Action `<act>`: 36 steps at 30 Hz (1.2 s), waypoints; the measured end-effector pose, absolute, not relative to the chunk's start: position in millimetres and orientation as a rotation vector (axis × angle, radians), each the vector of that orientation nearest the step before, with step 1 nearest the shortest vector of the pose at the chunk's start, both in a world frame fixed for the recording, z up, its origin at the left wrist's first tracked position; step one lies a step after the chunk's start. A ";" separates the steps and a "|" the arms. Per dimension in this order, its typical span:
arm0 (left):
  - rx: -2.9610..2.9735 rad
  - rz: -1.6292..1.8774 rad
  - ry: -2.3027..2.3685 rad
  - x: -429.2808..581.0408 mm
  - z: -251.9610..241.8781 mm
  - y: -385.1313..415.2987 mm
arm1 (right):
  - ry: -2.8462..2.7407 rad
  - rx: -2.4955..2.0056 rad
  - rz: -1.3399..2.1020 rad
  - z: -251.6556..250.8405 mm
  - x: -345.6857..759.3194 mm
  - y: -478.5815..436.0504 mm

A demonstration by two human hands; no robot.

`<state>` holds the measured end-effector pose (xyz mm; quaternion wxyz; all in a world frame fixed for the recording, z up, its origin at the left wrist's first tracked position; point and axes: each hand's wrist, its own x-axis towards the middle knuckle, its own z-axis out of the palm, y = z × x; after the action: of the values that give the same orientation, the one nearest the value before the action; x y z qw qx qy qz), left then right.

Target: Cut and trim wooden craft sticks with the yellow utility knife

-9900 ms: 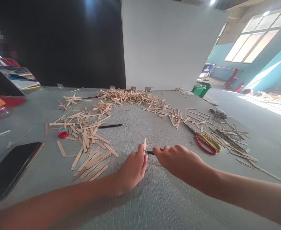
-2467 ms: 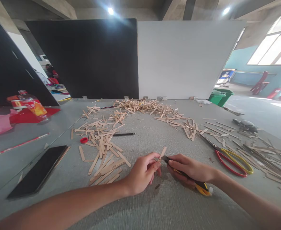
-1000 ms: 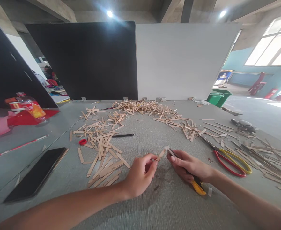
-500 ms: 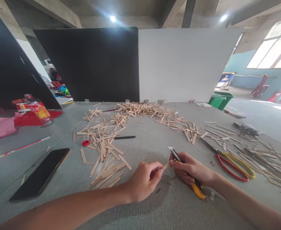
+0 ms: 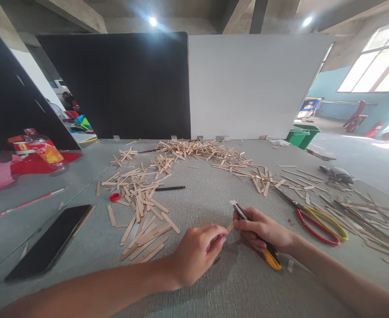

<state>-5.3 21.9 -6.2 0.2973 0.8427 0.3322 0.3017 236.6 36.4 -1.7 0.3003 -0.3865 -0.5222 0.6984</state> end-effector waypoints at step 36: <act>1.726 0.848 0.848 -16.7 117.8 -13.7 | -2.307 -1.158 0.138 125.0 233.0 -61.4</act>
<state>-16.7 -13.7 117.8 0.4967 0.7128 0.3501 0.3502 233.0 -61.4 125.0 0.2746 -0.4308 -0.8581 0.0514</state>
